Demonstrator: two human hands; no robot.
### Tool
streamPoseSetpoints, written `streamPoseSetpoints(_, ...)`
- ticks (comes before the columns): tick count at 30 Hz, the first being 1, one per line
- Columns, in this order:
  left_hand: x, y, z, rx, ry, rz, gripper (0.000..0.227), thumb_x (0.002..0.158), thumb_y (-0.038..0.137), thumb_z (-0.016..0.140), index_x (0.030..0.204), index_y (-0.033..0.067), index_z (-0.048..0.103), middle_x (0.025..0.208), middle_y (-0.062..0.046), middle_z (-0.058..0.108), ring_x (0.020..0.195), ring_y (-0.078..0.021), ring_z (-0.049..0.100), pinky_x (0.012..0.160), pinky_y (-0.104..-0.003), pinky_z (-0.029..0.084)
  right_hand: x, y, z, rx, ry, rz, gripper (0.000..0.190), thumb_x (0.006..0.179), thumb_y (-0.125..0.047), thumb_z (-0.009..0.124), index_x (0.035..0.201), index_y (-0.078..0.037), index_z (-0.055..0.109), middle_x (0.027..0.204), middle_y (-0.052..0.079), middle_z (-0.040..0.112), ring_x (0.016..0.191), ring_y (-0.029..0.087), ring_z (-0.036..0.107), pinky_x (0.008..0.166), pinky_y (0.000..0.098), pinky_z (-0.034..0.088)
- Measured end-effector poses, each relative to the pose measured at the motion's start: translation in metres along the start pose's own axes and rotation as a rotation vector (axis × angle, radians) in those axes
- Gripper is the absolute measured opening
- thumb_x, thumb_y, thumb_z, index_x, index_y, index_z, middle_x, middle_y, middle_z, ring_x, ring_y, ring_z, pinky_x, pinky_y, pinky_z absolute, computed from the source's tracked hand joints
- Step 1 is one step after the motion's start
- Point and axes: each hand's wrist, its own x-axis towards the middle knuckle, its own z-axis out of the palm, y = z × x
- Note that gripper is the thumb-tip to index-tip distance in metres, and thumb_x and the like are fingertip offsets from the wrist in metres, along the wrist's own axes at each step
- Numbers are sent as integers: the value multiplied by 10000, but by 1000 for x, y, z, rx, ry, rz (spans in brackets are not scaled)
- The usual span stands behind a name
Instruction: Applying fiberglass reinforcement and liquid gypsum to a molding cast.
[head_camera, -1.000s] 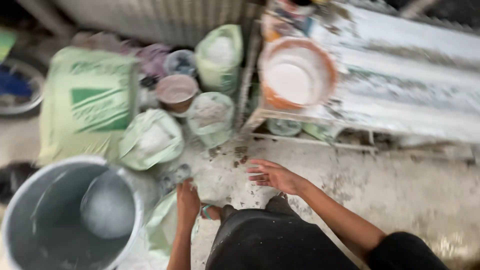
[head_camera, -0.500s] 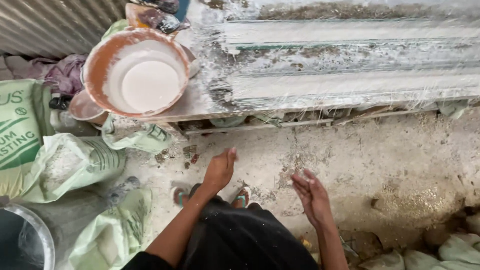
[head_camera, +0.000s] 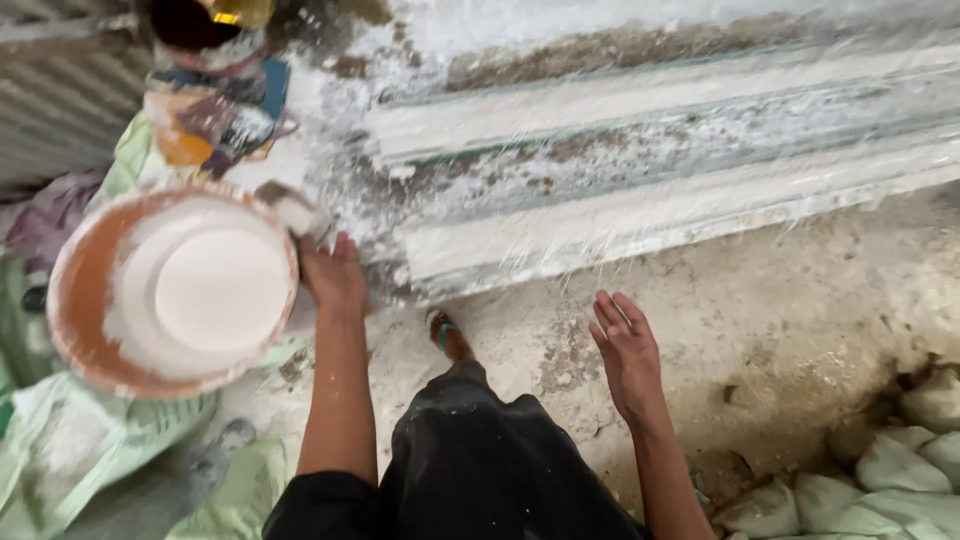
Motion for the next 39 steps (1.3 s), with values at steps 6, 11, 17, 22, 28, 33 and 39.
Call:
streamPoseSetpoints(6, 82, -13, -4, -125, 343, -227, 746, 981, 517, 576, 1565, 128, 323, 1519, -94, 403, 1174, -239, 495, 1001, -389, 480, 49, -23, -3, -84, 96, -24, 520, 1010, -165, 564, 1481, -18, 398, 1571, 199, 438, 1458, 344, 444, 1184, 478, 397)
streamPoseSetpoints(11, 58, -11, 4, -89, 570, -261, 685, 945, 559, 426, 1547, 236, 483, 1421, -71, 493, 1067, -208, 492, 939, -409, 509, 75, -17, 23, -74, 81, 21, 449, 1027, -167, 548, 1439, -19, 448, 1508, 202, 492, 1415, 348, 495, 1155, 490, 438)
streamPoseSetpoints(17, -40, 1, 114, 111, 442, 347, 588, 1034, 340, 543, 1571, 242, 322, 1533, -100, 459, 1204, -264, 567, 979, -415, 526, 124, -19, 64, -133, -98, 94, 366, 1037, -120, 544, 1387, -22, 506, 1403, 165, 578, 1334, 314, 565, 1130, 472, 477)
streamPoseSetpoints(22, -68, 49, 149, -138, -95, 255, 591, 1056, 228, 643, 1576, 89, 400, 1377, -137, 575, 1143, -248, 603, 899, -405, 520, 160, -25, 102, -103, -220, 65, 317, 1035, -75, 543, 1349, -27, 546, 1342, 141, 627, 1309, 297, 601, 1103, 459, 504)
streamPoseSetpoints(28, -127, 161, 126, -21, -220, 253, 570, 1049, 141, 653, 1561, 34, 428, 1381, -79, 619, 1210, -192, 613, 965, -350, 533, 191, -13, 142, -71, -456, 140, 300, 1037, -68, 577, 1335, -53, 551, 1355, 127, 622, 1308, 283, 600, 1095, 449, 507)
streamPoseSetpoints(33, -130, 219, 50, 577, 51, 352, 592, 999, 169, 679, 1544, 54, 478, 1335, -126, 641, 1098, -190, 652, 929, -345, 563, 200, -2, 162, 6, -560, 185, 301, 1036, -68, 576, 1336, -61, 563, 1333, 119, 636, 1301, 286, 616, 1087, 440, 519)
streamPoseSetpoints(39, -114, 200, 25, 1802, 310, 553, 571, 907, 181, 780, 1426, 66, 571, 1231, -304, 600, 990, -406, 693, 859, -472, 566, 198, -2, 163, -43, -628, 211, 290, 1048, -68, 561, 1338, -59, 567, 1308, 107, 648, 1270, 275, 620, 1055, 432, 527)
